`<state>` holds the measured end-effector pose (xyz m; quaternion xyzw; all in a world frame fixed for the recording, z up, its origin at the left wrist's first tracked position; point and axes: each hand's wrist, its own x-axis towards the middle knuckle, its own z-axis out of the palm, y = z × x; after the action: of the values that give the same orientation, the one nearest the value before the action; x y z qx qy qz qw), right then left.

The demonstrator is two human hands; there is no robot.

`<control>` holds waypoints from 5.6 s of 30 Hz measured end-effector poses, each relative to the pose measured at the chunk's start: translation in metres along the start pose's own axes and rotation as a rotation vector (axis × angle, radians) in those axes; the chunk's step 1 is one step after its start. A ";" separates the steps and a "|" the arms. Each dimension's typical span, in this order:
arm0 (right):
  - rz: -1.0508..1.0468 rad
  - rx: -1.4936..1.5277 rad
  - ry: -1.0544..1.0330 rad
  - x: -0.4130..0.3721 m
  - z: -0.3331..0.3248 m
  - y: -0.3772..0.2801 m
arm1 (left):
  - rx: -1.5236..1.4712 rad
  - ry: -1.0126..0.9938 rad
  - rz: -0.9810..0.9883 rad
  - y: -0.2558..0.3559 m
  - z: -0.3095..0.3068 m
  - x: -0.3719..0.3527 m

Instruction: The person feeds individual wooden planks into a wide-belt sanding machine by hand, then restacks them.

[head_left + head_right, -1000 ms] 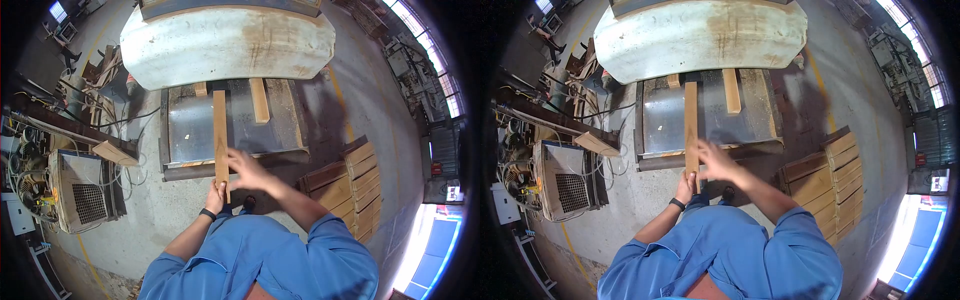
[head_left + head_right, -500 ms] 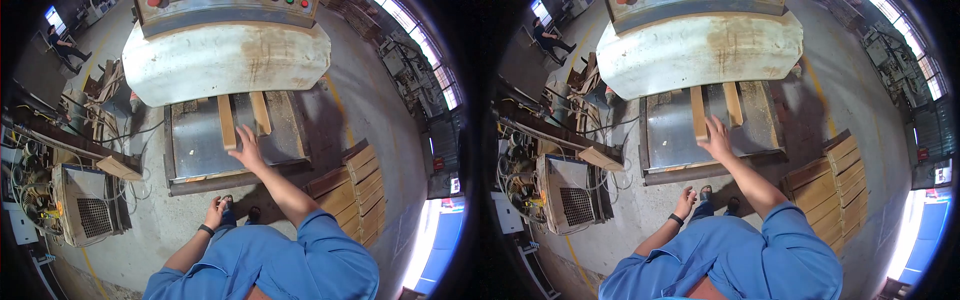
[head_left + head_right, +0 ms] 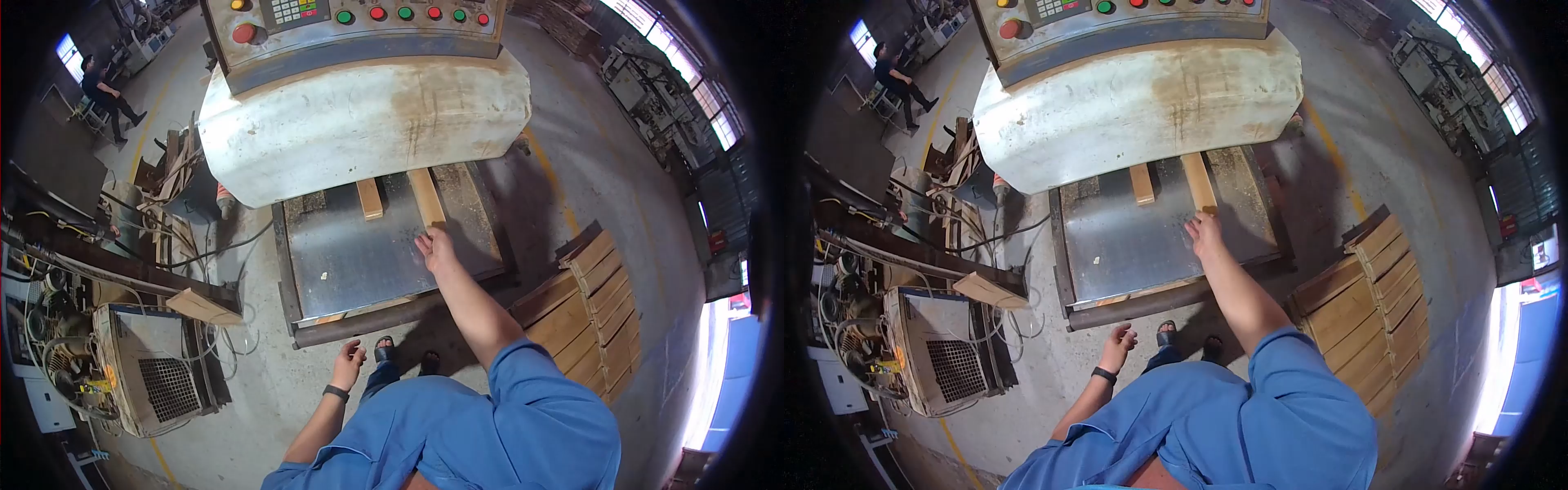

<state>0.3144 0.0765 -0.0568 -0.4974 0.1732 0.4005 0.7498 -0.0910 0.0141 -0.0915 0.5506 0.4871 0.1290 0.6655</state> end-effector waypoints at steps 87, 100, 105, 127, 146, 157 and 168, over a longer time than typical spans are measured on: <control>0.427 -0.586 2.184 -1.461 -0.592 0.346 | 0.544 -2.652 0.548 -0.125 0.426 -0.750; 0.515 -0.335 1.934 -1.535 -0.694 0.359 | 0.434 -2.387 0.526 -0.161 0.431 -0.729; 0.443 -0.394 1.983 -1.519 -0.675 0.357 | 0.504 -2.419 0.479 -0.154 0.426 -0.750; 0.487 -0.187 2.300 -1.321 -0.466 0.282 | 0.555 -3.201 0.026 -0.113 0.389 -0.806; 0.525 -0.383 2.200 -1.332 -0.324 0.335 | 0.816 -2.838 -1.789 -0.107 0.146 -0.934; 1.139 -0.643 2.049 -1.555 -0.395 0.593 | 0.525 -2.545 -1.768 -0.086 0.082 -0.964; 1.210 -0.673 2.084 -1.570 -0.418 0.599 | 0.521 -2.305 -1.652 -0.094 0.093 -0.977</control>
<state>-1.0626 -0.8553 0.4265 -0.5849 0.7734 0.1210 -0.2124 -0.5323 -0.7680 0.3146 0.0158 -0.1288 -0.8853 0.4465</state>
